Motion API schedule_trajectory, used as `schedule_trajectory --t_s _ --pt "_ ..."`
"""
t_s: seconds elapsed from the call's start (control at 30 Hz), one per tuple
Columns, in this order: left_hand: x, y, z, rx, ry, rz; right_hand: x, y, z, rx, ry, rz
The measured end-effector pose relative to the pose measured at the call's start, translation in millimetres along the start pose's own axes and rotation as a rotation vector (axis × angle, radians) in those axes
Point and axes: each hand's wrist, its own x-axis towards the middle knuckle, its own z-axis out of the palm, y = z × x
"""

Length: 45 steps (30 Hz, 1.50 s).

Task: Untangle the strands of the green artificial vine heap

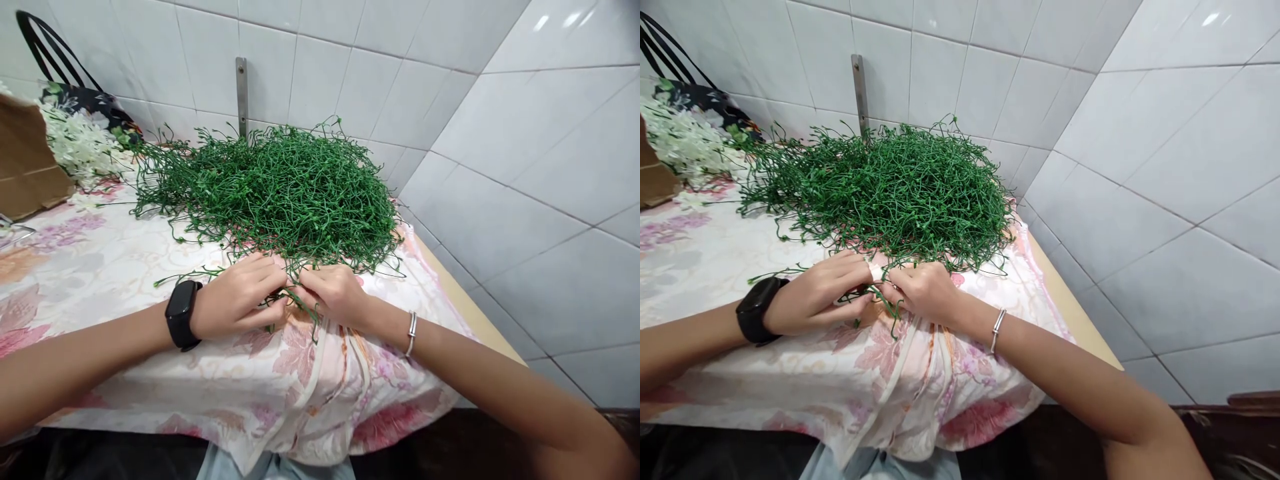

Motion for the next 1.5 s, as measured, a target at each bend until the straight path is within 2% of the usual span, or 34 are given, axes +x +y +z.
schedule_trajectory --t_s 0.17,0.3,0.43,0.8,1.1,1.5 --pt "-0.7 0.0 0.4 -0.001 0.009 -0.016 0.6 -1.6 -1.1 -0.045 -0.019 0.001" --pt "-0.6 -4.1 2.0 0.032 -0.01 -0.045 1.7 -3.6 -1.7 -0.065 -0.105 0.082" --pt "0.5 -5.9 4.3 0.111 0.008 -0.023 2.7 -4.3 -2.7 -0.073 -0.186 0.092" --pt "-1.5 -11.4 11.5 0.153 0.063 -0.029 1.9 -7.0 -6.0 -0.029 -0.325 0.223" --pt "-4.2 -11.5 15.6 0.198 0.108 -0.079 -2.0 -5.0 -1.1 0.024 -0.335 0.269" --pt "-3.0 -7.4 15.9 0.253 0.133 -0.093 -3.5 0.5 2.9 0.178 -0.285 0.32"
